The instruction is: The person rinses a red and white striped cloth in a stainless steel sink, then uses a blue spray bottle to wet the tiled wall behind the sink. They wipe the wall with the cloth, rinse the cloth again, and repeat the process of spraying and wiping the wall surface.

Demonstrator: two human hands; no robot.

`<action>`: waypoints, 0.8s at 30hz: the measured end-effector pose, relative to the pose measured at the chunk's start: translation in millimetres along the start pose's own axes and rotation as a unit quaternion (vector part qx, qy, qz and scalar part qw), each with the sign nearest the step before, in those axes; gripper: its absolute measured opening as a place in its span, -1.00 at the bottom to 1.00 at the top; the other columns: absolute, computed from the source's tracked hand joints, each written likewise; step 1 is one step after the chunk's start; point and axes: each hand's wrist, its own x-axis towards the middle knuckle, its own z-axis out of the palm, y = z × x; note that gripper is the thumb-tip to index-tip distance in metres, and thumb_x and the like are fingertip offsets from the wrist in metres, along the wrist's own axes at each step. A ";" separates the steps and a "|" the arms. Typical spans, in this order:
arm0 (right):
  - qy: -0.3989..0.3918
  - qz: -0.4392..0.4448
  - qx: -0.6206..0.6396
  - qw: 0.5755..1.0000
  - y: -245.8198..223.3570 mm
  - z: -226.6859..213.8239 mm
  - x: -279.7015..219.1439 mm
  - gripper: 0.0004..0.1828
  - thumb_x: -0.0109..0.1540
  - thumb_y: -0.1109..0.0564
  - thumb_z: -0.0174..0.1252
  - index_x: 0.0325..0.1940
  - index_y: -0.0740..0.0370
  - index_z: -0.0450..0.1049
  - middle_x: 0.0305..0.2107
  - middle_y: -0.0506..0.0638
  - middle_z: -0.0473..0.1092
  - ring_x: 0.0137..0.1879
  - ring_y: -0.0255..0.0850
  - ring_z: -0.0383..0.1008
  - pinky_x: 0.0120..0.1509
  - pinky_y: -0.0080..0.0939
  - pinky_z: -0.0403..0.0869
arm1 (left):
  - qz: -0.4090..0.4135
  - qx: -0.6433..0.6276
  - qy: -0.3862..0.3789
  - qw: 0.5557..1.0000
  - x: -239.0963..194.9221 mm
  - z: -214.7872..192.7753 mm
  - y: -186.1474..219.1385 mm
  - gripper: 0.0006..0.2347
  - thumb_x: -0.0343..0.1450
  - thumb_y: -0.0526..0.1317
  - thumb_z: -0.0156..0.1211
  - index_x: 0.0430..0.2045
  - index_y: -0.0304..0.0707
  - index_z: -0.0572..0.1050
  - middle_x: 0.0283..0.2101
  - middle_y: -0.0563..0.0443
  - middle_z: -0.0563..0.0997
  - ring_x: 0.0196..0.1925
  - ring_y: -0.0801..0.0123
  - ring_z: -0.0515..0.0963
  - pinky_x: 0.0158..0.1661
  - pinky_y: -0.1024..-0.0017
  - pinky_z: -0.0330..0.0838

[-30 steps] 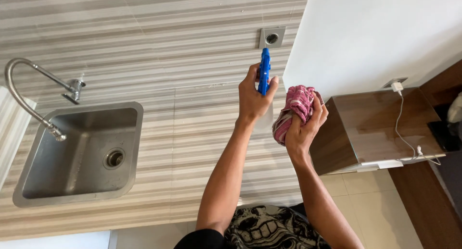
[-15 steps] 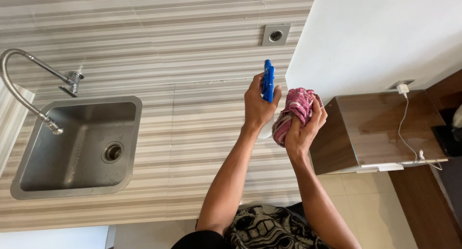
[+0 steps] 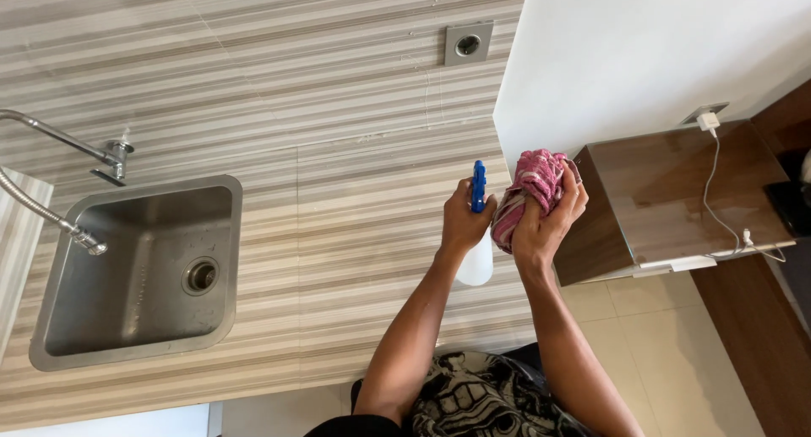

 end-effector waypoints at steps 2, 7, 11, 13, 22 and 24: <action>-0.004 0.010 -0.005 1.000 -5.2 -3.0 -0.6 -0.41 0.34 0.34 0.08 0.48 0.28 0.21 0.39 0.26 0.15 0.51 0.19 0.11 0.61 0.17 0.12 | 0.000 0.027 -0.019 0.999 -4.6 -2.1 9.0 -0.70 0.37 -0.18 0.34 -0.13 -0.35 0.47 -0.43 -0.06 0.60 -0.45 0.24 0.61 -0.35 0.31 0.48; 0.007 -0.009 0.015 1.000 -3.1 -1.4 3.0 -0.43 0.36 0.33 0.07 0.48 0.27 0.23 0.39 0.25 0.15 0.52 0.17 0.13 0.63 0.13 0.15 | 0.125 0.093 0.002 0.988 -18.6 -8.7 -6.1 -0.51 0.37 -0.16 0.38 0.12 -0.42 0.35 -0.10 -0.29 0.54 -0.08 -0.07 0.54 -0.06 0.13 0.44; 0.017 -0.024 0.060 0.998 -17.1 13.3 20.5 -0.44 0.38 0.35 0.04 0.49 0.27 0.22 0.37 0.24 0.14 0.52 0.14 0.17 0.63 0.09 0.19 | 0.190 0.143 0.003 0.971 -34.1 -23.4 -25.9 -0.31 0.35 -0.09 0.43 0.28 -0.45 0.19 0.17 -0.39 0.41 0.20 -0.20 0.43 0.21 0.02 0.36; 0.008 -0.052 0.077 0.996 -25.2 29.2 36.1 -0.42 0.36 0.36 0.02 0.50 0.27 0.22 0.37 0.24 0.14 0.51 0.14 0.19 0.64 0.08 0.19 | 0.214 0.151 -0.003 0.965 -40.4 -35.3 -28.6 -0.25 0.32 -0.04 0.46 0.30 -0.45 0.17 0.22 -0.41 0.38 0.26 -0.21 0.39 0.25 -0.01 0.32; -0.027 -0.190 0.035 0.981 -88.6 102.2 117.2 -0.35 0.30 0.36 0.16 0.49 0.15 0.28 0.31 0.24 0.16 0.46 0.15 0.17 0.58 0.15 0.25 | 0.131 0.167 -0.155 0.965 -31.7 -134.0 -36.4 0.10 0.14 0.21 0.43 0.45 -0.40 -0.12 0.51 -0.38 0.00 0.53 -0.14 0.03 0.39 -0.09 0.02; -0.026 -0.201 0.021 0.979 -107.4 116.0 130.4 -0.33 0.27 0.36 0.19 0.47 0.10 0.31 0.28 0.22 0.18 0.43 0.14 0.18 0.54 0.15 0.29 | 0.107 0.150 -0.141 0.973 -18.1 -156.2 -17.2 0.00 0.23 0.20 0.35 0.48 -0.31 -0.08 0.55 -0.30 0.01 0.56 -0.08 0.03 0.42 -0.08 0.01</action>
